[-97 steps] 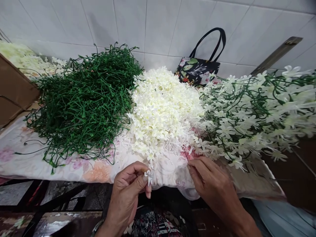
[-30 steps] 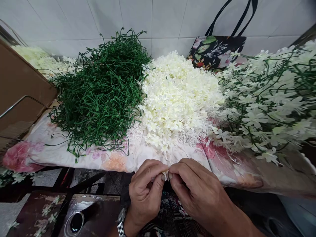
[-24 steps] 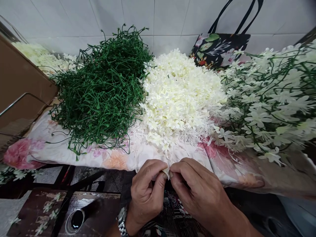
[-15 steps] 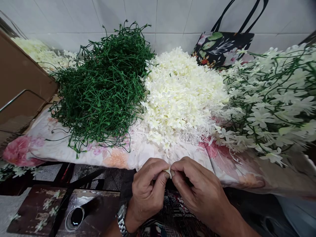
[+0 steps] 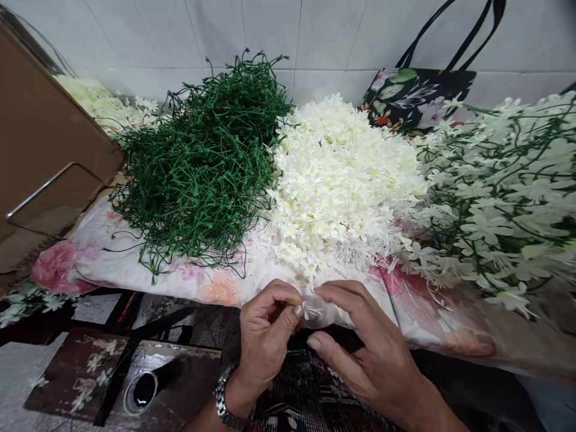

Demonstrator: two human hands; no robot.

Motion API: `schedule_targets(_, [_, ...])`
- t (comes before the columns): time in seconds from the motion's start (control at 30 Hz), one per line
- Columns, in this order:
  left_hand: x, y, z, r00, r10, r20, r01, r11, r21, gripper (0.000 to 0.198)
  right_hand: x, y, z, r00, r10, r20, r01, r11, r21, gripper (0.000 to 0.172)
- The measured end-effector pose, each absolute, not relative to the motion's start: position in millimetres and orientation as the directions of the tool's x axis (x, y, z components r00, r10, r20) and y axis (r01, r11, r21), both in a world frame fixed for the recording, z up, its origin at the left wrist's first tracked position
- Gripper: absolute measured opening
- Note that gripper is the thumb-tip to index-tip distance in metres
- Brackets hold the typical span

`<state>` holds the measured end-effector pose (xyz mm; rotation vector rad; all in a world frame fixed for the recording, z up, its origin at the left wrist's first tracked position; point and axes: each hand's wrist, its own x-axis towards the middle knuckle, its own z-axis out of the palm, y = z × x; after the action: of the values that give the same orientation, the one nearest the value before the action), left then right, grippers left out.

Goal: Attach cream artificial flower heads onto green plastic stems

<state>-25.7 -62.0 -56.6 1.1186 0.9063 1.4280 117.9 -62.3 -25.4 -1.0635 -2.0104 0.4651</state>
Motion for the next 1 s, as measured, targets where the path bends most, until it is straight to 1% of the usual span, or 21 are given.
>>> schedule_targets(0.03, [-26,-62,-56,0.000,0.989,0.151,-0.291,-0.144,0.946,0.009,118,-61,-26,-0.347,0.799,0.491,0.519,0.600,-0.609,0.029])
schedule_targets(0.07, [-26,-63,-56,0.000,0.988,0.157,-0.288,-0.151,0.946,0.008,119,-61,-26,-0.363,0.786,0.501,0.507,0.617,-0.602,0.030])
schedule_targets(0.17, [-24,-65,-55,-0.018,0.981,0.195,-0.245,-0.193,0.950,0.007,117,-60,-31,-0.363,0.764,0.533,0.449,0.645,-0.618,0.020])
schedule_targets(0.27, [-22,-66,-55,-0.058,0.984,0.166,-0.236,-0.175,0.956,0.005,114,-60,-35,-0.345,0.764,0.546,0.424,0.646,-0.635,0.017])
schedule_targets(0.37, [-23,-65,-51,-0.007,0.989,0.145,-0.241,-0.142,0.960,0.008,113,-58,-34,-0.350,0.760,0.548,0.396,0.650,-0.649,0.017])
schedule_targets(0.43, [-31,-63,-46,0.053,0.977,0.205,-0.163,-0.194,0.967,0.010,115,-57,-33,-0.341,0.768,0.542,0.405,0.640,-0.653,0.016])
schedule_targets(0.47, [-37,-61,-43,0.069,0.964,0.256,-0.071,-0.251,0.965,0.010,116,-56,-32,-0.334,0.773,0.539,0.428,0.634,-0.644,0.015])
schedule_targets(0.5, [-44,-59,-41,0.061,0.944,0.324,0.077,-0.328,0.942,0.011,119,-56,-32,-0.325,0.777,0.539,0.463,0.628,-0.626,0.014])
schedule_targets(0.53, [-53,-56,-40,0.041,0.910,0.413,0.243,-0.410,0.879,0.014,123,-55,-33,-0.314,0.779,0.543,0.507,0.620,-0.598,0.012])
schedule_targets(0.57, [-62,-54,-39,0.027,0.876,0.481,0.410,-0.449,0.794,0.016,127,-55,-34,-0.307,0.780,0.545,0.556,0.612,-0.563,0.011])
schedule_targets(0.63, [-79,-48,-40,0.025,0.832,0.554,0.703,-0.409,0.582,0.020,136,-55,-39,-0.295,0.780,0.552,0.642,0.590,-0.490,0.009])
schedule_targets(0.67, [-86,-45,-41,0.053,0.828,0.558,0.799,-0.371,0.473,0.023,140,-55,-41,-0.290,0.781,0.553,0.674,0.577,-0.461,0.008])
schedule_targets(0.73, [-96,-40,-43,0.126,0.850,0.511,0.912,-0.302,0.279,0.028,147,-55,-46,-0.287,0.779,0.558,0.712,0.563,-0.420,0.008])
schedule_targets(0.8, [-99,-37,-45,0.173,0.874,0.454,0.950,-0.270,0.158,0.029,149,-55,-49,-0.277,0.767,0.579,0.718,0.566,-0.405,0.008])
schedule_targets(0.83, [-99,-36,-46,0.180,0.880,0.439,0.955,-0.263,0.135,0.029,149,-55,-50,-0.271,0.763,0.586,0.716,0.567,-0.407,0.008])
schedule_targets(0.87, [-99,-36,-47,0.180,0.882,0.435,0.955,-0.263,0.138,0.029,149,-55,-52,-0.264,0.767,0.585,0.715,0.562,-0.415,0.009])
schedule_targets(1.0, [-99,-39,-48,0.163,0.865,0.474,0.910,-0.318,0.267,0.028,150,-57,-56,-0.241,0.805,0.541,0.730,0.518,-0.446,0.009])
